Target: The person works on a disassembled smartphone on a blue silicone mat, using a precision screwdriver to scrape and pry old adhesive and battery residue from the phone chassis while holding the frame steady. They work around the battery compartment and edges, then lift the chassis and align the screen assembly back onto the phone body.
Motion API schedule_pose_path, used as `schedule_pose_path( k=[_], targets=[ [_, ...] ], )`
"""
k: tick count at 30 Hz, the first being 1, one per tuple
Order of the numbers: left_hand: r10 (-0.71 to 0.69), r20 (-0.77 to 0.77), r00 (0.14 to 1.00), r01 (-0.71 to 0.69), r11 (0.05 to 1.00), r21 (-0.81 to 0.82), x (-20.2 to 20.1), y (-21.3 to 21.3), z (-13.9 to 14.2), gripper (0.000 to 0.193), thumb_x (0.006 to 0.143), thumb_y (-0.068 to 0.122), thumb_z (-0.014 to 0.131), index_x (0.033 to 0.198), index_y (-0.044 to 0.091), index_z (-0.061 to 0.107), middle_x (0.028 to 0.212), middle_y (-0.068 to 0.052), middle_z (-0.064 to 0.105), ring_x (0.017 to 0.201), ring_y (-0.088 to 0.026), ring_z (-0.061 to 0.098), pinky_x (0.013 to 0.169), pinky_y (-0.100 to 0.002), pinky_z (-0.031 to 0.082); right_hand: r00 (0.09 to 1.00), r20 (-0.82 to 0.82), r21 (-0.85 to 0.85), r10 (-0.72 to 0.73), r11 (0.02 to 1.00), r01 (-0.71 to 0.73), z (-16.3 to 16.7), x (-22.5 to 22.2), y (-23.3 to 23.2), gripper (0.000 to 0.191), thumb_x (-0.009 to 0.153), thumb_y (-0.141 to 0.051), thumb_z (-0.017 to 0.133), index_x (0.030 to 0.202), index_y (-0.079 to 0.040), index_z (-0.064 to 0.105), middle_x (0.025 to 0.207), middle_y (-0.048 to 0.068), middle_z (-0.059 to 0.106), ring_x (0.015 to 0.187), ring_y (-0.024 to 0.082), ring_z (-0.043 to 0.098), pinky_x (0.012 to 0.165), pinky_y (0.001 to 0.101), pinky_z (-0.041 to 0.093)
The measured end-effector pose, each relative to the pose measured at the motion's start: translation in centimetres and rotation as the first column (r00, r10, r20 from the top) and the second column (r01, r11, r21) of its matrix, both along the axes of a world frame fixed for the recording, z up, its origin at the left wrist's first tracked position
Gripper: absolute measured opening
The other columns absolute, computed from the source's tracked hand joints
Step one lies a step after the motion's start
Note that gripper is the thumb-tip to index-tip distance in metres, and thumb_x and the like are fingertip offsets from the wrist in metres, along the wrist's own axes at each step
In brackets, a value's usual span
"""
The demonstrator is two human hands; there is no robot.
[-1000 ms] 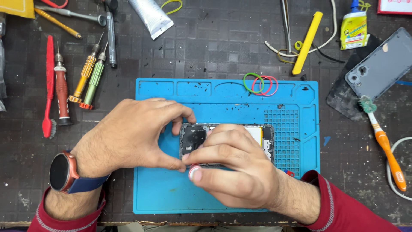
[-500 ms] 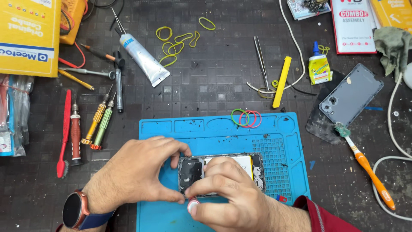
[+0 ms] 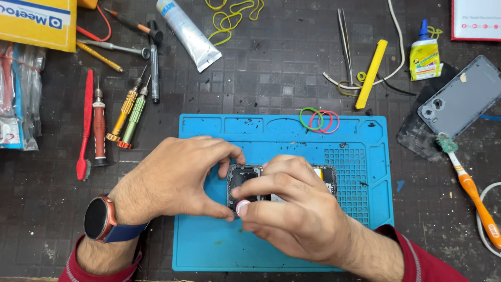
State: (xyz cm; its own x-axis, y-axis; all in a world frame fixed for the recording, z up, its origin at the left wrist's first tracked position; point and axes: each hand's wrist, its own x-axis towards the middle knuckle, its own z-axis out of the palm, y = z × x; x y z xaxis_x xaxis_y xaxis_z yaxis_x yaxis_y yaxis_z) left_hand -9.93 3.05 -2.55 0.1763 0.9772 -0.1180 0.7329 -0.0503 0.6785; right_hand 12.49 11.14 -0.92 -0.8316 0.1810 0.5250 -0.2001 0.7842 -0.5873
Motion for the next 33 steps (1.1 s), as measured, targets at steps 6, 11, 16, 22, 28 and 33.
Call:
schedule_pose_path(
  k=[6,11,16,22,28,33],
  targets=[
    [0.005,-0.004,1.0,-0.005,1.0,-0.024,0.11,0.05,0.14,0.077,0.048,0.047,0.094,0.114,0.017,0.068,0.086,0.001,0.066,0.084,-0.021,0.069,0.066,-0.038,0.055,0.998,0.054,0.129,-0.038,0.991,0.031,0.28,0.13,-0.45,0.038,0.081,-0.011,0.089,0.105,-0.021,0.062,0.106,-0.004,0.069,0.089,0.021,0.057,0.086,0.043,0.044],
    [0.007,0.001,1.0,-0.007,1.0,-0.004,0.05,0.01,0.07,0.076,0.05,0.047,0.093,0.115,0.017,0.068,0.081,0.002,0.066,0.085,-0.02,0.07,0.067,-0.037,0.055,1.0,0.02,0.03,-0.01,1.0,0.009,0.17,-0.06,-0.65,0.039,0.082,-0.006,0.086,0.11,-0.016,0.061,0.111,-0.001,0.069,0.095,0.021,0.059,0.09,0.0447,0.043],
    [-0.003,-0.01,1.0,0.003,1.0,0.001,0.01,-0.05,0.02,0.077,0.049,0.046,0.093,0.115,0.016,0.068,0.08,0.002,0.066,0.084,-0.02,0.069,0.067,-0.037,0.055,0.994,0.065,0.144,-0.092,0.986,0.081,0.04,-0.15,-0.41,0.038,0.083,-0.016,0.092,0.103,-0.024,0.061,0.104,-0.006,0.07,0.09,0.019,0.054,0.085,0.0436,0.04],
    [0.002,-0.004,1.0,-0.002,1.0,-0.001,0.08,-0.08,-0.07,0.075,0.051,0.047,0.093,0.115,0.017,0.068,0.08,0.002,0.066,0.085,-0.02,0.069,0.068,-0.037,0.055,0.996,0.074,0.151,-0.044,0.988,0.032,0.1,-0.01,-0.57,0.029,0.085,-0.01,0.087,0.104,-0.019,0.067,0.11,-0.007,0.072,0.095,0.019,0.057,0.092,0.0433,0.043],
    [-0.008,-0.004,1.0,0.008,1.0,0.007,0.0,-0.05,-0.07,0.077,0.047,0.044,0.094,0.114,0.016,0.067,0.079,0.002,0.065,0.085,-0.02,0.069,0.067,-0.037,0.055,0.994,0.06,0.163,-0.088,0.984,0.077,-0.25,0.09,-0.56,0.027,0.086,-0.02,0.089,0.095,-0.02,0.064,0.105,-0.004,0.068,0.095,0.021,0.056,0.09,0.0437,0.041],
    [0.002,-0.001,1.0,-0.002,1.0,0.0,0.08,-0.04,0.01,0.076,0.049,0.044,0.094,0.115,0.017,0.067,0.08,0.003,0.066,0.084,-0.02,0.069,0.066,-0.037,0.055,0.992,0.085,0.196,-0.093,0.978,0.075,-0.2,0.08,-0.57,0.024,0.082,-0.012,0.086,0.096,-0.019,0.068,0.106,-0.006,0.071,0.094,0.02,0.056,0.087,0.0426,0.041]
  ],
)
